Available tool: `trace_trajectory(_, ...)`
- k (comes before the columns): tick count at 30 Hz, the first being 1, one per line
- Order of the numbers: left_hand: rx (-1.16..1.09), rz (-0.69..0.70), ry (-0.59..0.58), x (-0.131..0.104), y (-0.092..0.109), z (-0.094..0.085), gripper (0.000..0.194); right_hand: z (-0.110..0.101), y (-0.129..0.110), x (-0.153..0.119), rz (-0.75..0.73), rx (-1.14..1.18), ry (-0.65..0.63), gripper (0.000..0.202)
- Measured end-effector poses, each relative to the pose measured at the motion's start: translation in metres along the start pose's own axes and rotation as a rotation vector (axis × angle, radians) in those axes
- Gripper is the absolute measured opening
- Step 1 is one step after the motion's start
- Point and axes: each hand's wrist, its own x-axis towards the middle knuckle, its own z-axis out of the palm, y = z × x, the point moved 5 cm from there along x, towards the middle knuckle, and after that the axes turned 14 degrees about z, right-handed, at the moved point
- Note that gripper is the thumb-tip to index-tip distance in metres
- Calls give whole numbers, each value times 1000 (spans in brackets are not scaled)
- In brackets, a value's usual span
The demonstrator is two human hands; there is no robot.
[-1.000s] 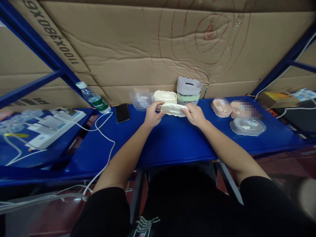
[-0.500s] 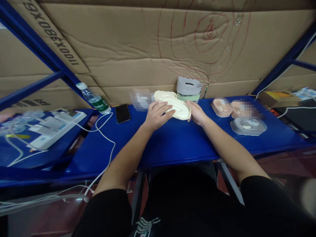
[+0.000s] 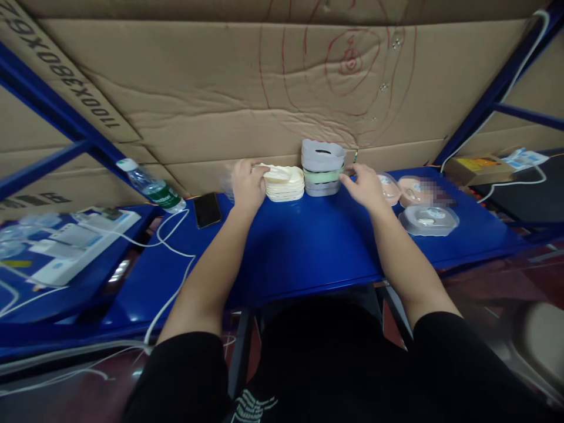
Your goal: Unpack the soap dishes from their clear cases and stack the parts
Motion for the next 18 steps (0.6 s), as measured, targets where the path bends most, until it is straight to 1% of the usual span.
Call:
trace_trajectory(3, 1, -30, -22, 9, -3, 12, 31, 2, 34, 11, 112, -196, -20, 71)
trace_trajectory(5, -7, -29, -47, 11, -3, 18, 30, 5, 54, 16, 187, -273, -42, 81)
trace_trajectory(7, -25, -2, -85, 11, -2, 24, 32, 7, 66, 18, 238, -288, -59, 83)
trace_trajectory(8, -35, 14, -108, 10, 0, 26, 34, 8, 68, 18, 255, -284, -69, 82)
trace_trajectory(11, -39, 47, -211, 6, 5, 30, 41, 6, 62, 15, 285, -329, -156, 79)
trace_trajectory(14, 9, 28, -348, 3, 9, 31, 45, 2, 45, 8, 292, -439, -269, 81)
trace_trajectory(16, 26, 18, -420, 2, 11, 31, 47, -3, 34, 3, 279, -450, -289, 81)
trace_trajectory(18, 29, 22, -449, 3, 13, 30, 47, -8, 26, 1, 266, -428, -255, 79)
